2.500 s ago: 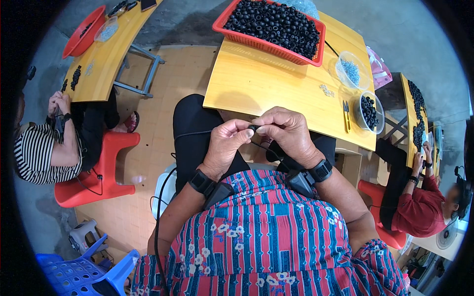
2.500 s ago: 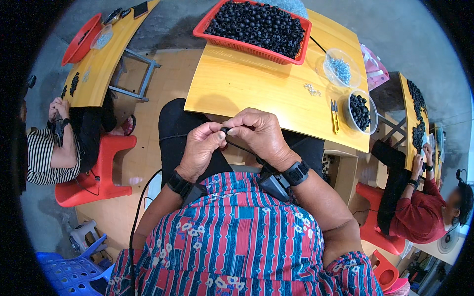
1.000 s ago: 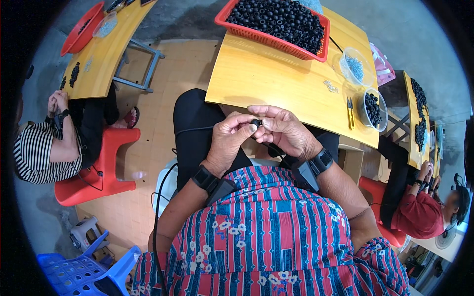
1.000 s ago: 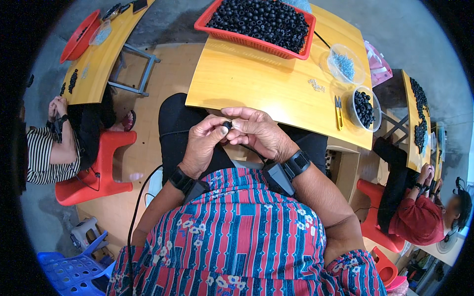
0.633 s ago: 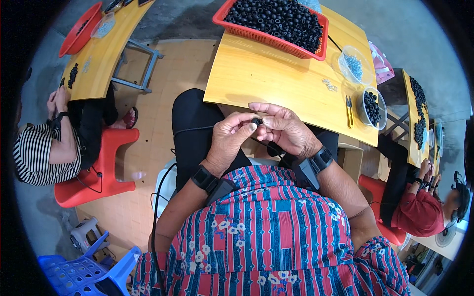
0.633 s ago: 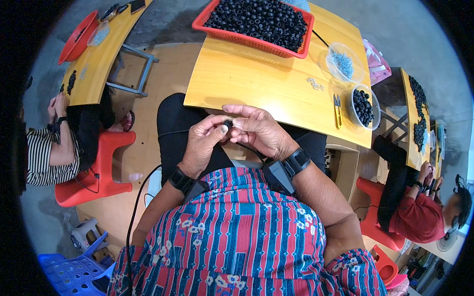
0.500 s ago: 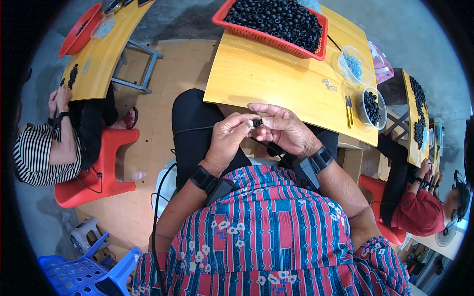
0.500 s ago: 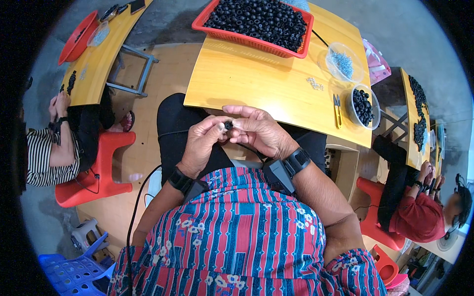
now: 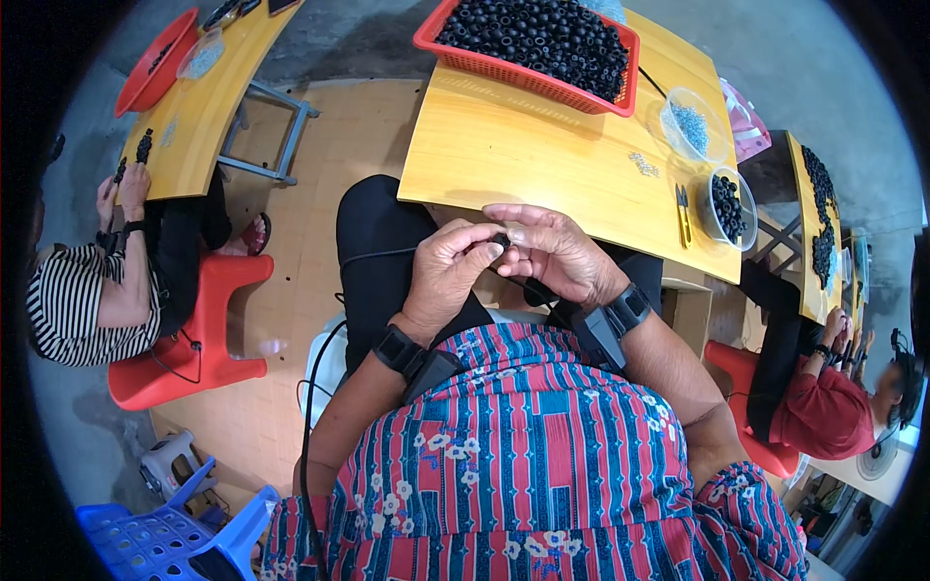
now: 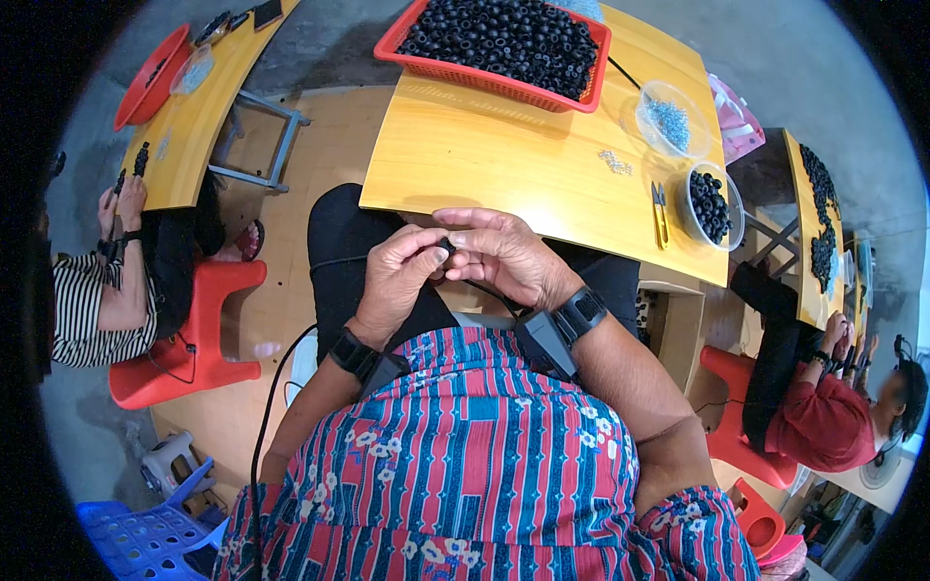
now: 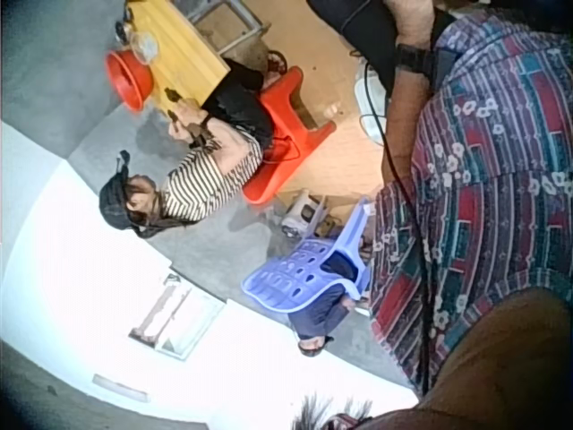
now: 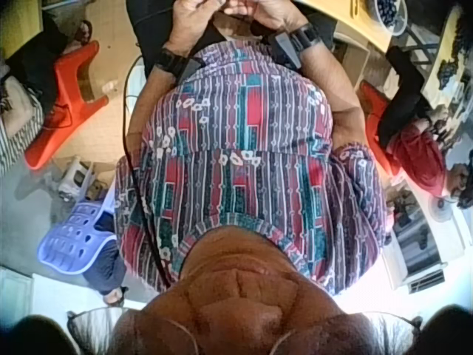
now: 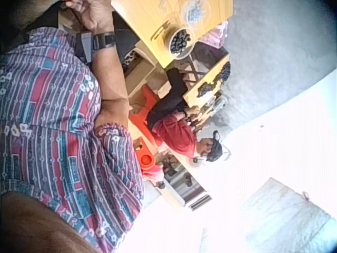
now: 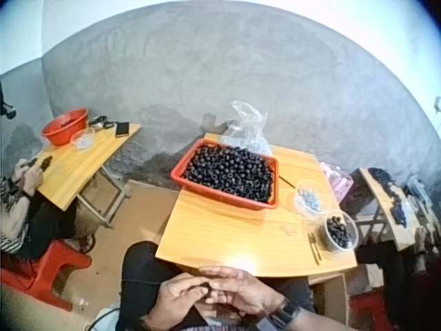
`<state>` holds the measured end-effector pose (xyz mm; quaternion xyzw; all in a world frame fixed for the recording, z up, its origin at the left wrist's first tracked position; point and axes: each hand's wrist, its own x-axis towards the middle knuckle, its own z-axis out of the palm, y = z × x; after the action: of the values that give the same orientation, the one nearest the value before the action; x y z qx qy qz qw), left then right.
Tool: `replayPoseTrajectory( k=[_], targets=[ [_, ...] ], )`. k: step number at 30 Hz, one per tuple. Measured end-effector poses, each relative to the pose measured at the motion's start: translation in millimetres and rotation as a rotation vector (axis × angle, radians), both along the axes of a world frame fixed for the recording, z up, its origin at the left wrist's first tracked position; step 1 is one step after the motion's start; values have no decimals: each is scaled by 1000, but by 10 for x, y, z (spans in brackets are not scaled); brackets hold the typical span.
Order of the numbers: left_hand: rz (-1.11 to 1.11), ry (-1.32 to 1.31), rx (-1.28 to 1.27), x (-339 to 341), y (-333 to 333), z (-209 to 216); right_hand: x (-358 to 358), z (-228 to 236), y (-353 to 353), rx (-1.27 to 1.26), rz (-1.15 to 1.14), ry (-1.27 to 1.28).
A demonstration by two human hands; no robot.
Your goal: Assembling small black plastic components by hand at a workstation.
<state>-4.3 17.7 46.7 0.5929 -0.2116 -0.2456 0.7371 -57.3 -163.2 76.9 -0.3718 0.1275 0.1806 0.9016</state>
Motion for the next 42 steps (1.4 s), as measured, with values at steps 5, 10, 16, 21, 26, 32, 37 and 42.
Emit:
replayPoseTrajectory(
  k=[5, 10, 16, 21, 26, 32, 37, 42],
  targets=[
    [32, -143, 35, 22, -7, 20, 8, -15, -10, 20, 27, 8],
    [56, -271, 99, 55, 13, 6, -14, -37, -59, 16, 76, 43],
    [66, -297, 86, 54, 6, 37, -5, -108, -127, 34, 145, 28],
    [59, -279, 78, 51, 0, 64, -24, -87, -92, 63, 129, 22],
    [40, -233, 34, 49, -2, 54, -6, -90, -102, 67, 152, 10],
    [-8, -192, 20, 55, 2, 76, 8, -124, -145, 62, 193, -7],
    [-33, -247, 15, 80, 8, 70, 44, -131, -192, -11, 235, -23],
    [-15, -277, 35, 87, 24, 49, 49, -97, -195, -55, 190, 19]
  ],
)
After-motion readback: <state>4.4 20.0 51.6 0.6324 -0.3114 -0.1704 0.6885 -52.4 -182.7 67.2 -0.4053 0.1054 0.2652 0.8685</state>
